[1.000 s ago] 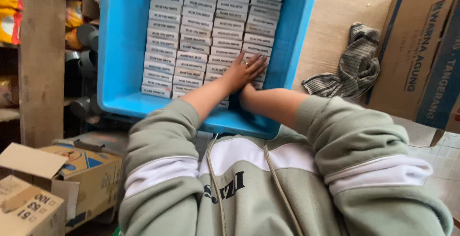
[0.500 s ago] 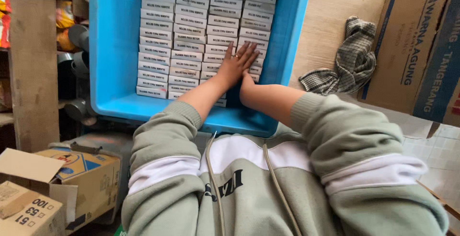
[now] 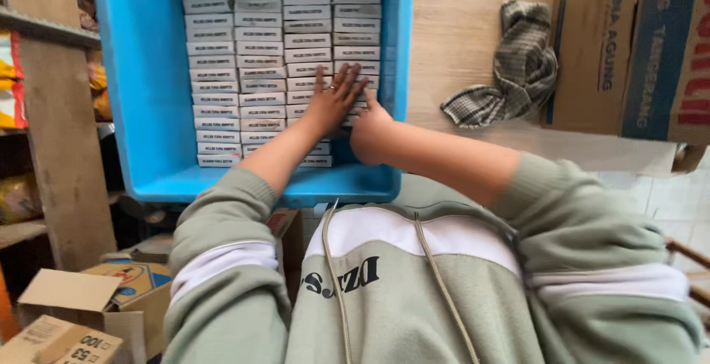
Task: The person organizes small boxes of cable clips by taking them from a large cardboard shipping carton and placing them into a blue plastic storage bin.
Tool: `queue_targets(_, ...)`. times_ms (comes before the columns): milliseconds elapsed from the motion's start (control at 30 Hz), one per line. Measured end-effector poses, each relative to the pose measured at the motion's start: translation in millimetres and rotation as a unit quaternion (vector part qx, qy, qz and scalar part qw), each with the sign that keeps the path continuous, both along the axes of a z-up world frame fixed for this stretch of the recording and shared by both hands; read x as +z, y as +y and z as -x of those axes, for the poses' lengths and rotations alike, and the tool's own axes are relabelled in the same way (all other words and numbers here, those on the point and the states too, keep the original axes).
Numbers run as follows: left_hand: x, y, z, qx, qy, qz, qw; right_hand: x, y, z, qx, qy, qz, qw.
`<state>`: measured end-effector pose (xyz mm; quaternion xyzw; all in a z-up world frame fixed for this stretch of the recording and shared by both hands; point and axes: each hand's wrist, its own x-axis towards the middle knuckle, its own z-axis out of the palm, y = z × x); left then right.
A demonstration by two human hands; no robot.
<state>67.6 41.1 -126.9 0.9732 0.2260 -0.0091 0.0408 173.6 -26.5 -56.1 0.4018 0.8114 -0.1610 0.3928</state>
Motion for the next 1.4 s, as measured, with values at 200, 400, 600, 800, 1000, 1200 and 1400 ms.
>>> queue_targets(200,85,12,-5,-0.018,0.001,-0.017,1.0,96,-38,-116,-0.03,0.254,-0.346,0.903)
queue_targets(400,148,36,-52,0.078,0.117,-0.06,0.988,169,-106,-236,-0.057,0.169,-0.382,0.907)
queue_targets(600,265,-30,-184,-0.071,0.012,-0.008,0.997,216,-167,-339,-0.102,0.199,-0.448,0.865)
queue_targets(800,293,-72,-331,-0.222,-0.088,-0.019,0.971,207,-210,-468,-0.156,0.201,-0.499,0.828)
queue_targets(1000,312,-55,-459,-0.286,-0.065,0.2,0.935,185,-225,-572,-0.267,0.144,-0.475,0.826)
queue_targets(1200,333,-58,-547,-0.208,0.028,0.186,0.96,168,-220,-684,-0.321,-0.082,-0.469,0.819)
queue_targets(1400,232,-62,-668,-0.262,-0.005,-0.153,0.953,181,-191,-714,-0.328,-0.126,-0.406,0.843)
